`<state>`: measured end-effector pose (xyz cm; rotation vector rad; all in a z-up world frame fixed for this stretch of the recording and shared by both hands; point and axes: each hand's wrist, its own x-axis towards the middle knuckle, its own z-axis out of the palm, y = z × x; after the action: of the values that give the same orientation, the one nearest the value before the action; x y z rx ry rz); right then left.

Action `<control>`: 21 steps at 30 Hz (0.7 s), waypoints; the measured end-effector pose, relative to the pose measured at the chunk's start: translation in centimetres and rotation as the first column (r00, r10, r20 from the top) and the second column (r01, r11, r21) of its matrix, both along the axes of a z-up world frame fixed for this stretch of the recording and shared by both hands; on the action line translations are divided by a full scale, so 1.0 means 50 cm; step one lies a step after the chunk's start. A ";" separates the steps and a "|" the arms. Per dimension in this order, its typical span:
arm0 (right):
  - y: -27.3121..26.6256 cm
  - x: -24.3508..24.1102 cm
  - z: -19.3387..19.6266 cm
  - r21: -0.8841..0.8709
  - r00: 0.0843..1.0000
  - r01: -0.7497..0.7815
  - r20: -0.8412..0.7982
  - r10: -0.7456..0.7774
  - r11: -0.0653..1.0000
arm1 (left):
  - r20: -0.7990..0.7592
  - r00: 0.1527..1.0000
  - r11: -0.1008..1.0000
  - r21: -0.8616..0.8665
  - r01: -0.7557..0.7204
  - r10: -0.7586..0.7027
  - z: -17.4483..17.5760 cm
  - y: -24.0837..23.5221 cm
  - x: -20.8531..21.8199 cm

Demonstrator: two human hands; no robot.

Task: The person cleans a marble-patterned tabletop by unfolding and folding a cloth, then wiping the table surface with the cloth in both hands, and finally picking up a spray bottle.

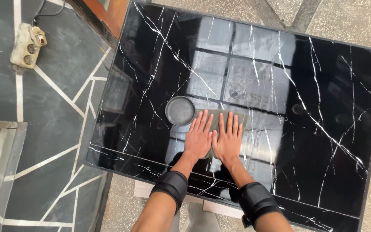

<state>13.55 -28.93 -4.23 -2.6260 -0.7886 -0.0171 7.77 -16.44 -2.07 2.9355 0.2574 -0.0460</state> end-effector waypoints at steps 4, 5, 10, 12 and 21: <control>0.077 0.067 0.010 0.028 1.000 -0.027 -0.007 0.027 0.999 | 0.007 0.999 0.998 0.037 -0.048 0.048 0.013 0.073 0.059; 0.100 0.082 0.010 0.040 0.999 -0.034 -0.008 0.035 0.999 | -0.003 0.998 0.997 0.046 -0.058 0.058 0.017 0.092 0.072; 0.178 0.169 0.012 0.052 0.999 -0.042 -0.013 0.043 0.998 | -0.002 0.996 0.994 0.062 -0.089 0.090 -0.012 0.164 0.157; 0.194 0.209 0.014 0.063 0.999 -0.048 -0.011 0.049 0.997 | -0.008 0.995 0.993 0.068 -0.096 0.097 -0.012 0.182 0.196; 0.183 0.441 0.006 0.004 0.995 -0.094 0.017 0.094 0.996 | -0.009 0.991 0.991 0.017 -0.134 0.134 -0.027 0.176 0.426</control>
<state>35.60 -19.78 -3.94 -2.5847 -0.9159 -0.0141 29.05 -7.65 -3.40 2.9267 0.4584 -0.0399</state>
